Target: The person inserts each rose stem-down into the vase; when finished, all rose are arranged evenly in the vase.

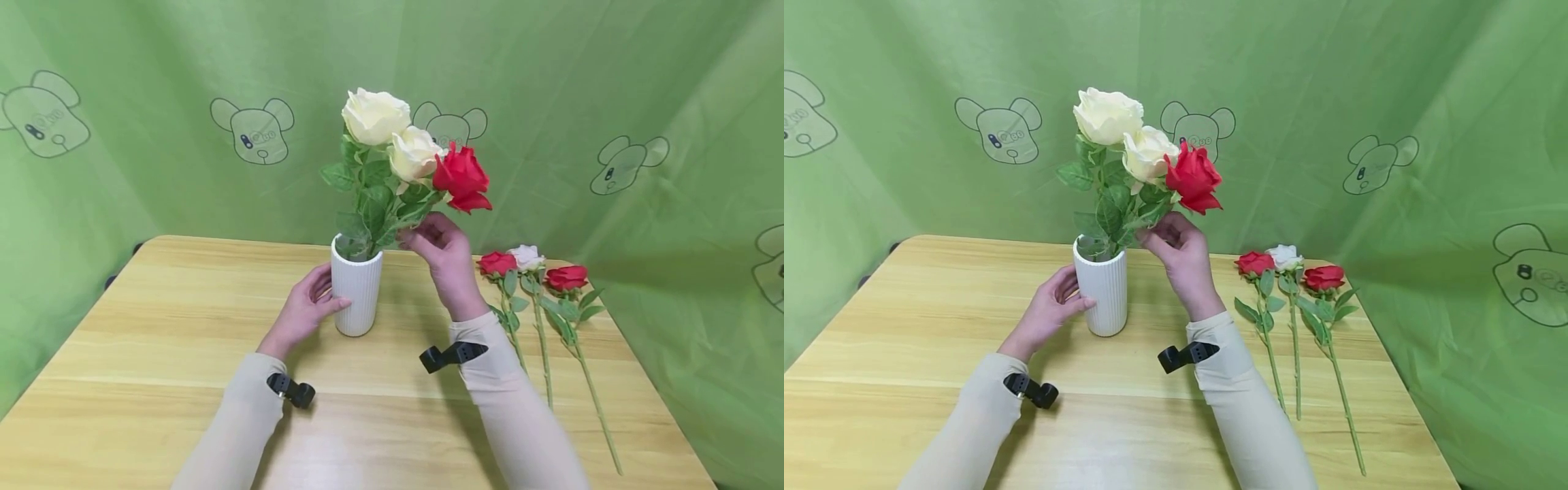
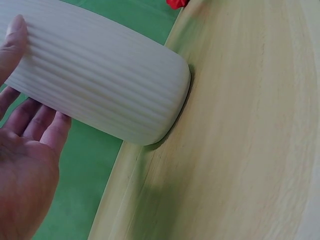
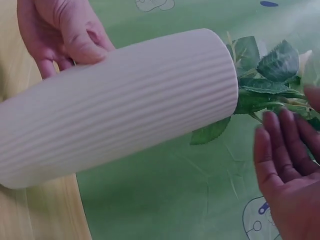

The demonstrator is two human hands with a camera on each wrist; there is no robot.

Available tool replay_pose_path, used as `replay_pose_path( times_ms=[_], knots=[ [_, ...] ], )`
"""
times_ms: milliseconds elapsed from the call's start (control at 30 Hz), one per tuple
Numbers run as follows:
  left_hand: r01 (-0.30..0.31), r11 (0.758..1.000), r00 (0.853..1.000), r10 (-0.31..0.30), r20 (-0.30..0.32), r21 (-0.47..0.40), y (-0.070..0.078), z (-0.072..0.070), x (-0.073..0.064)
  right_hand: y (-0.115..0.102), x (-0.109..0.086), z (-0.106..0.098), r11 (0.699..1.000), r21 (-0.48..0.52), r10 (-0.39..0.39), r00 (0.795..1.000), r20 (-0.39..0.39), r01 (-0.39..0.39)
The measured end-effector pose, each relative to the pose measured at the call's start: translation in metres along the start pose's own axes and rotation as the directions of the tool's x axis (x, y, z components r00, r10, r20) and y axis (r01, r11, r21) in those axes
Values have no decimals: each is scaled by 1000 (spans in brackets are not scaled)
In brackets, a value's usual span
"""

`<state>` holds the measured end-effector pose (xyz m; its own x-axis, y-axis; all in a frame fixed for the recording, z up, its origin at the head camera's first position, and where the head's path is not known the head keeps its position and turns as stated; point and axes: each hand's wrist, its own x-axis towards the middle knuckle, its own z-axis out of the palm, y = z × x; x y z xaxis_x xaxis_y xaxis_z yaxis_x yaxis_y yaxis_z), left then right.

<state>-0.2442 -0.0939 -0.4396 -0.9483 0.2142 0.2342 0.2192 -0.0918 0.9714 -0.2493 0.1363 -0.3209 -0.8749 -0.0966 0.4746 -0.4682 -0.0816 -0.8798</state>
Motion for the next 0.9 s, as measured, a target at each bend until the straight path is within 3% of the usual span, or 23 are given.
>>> replay_pose_path(
  times_ms=[100, 200, 367, 567, 700, 900],
  knots=[
    [-4, 1000, 1000, 4, -5, -2, 1, 0, -1, 1, 2, 4, 995, 85, -57, 998, -30, 59],
    [-6, 1000, 1000, 6, -9, -4, 2, 0, -1, 2, 6, 9, 995, 60, -80, 996, -47, 83],
    [0, 1000, 1000, 0, -7, -3, 1, 1, -1, 5, 8, 11, 998, -68, -10, 999, -47, 7],
    [2, 1000, 1000, -2, -4, -4, 1, 1, 0, 8, 3, -1, 967, -243, 100, 993, 65, -81],
    [-3, 1000, 1000, 3, -1, 3, 0, 1, 0, 8, -2, -14, 952, -289, 133, 985, 107, -97],
    [-6, 1000, 1000, 6, -2, 6, -1, 2, 0, 10, -9, -40, 939, -317, 174, 980, 92, -137]
  ],
)
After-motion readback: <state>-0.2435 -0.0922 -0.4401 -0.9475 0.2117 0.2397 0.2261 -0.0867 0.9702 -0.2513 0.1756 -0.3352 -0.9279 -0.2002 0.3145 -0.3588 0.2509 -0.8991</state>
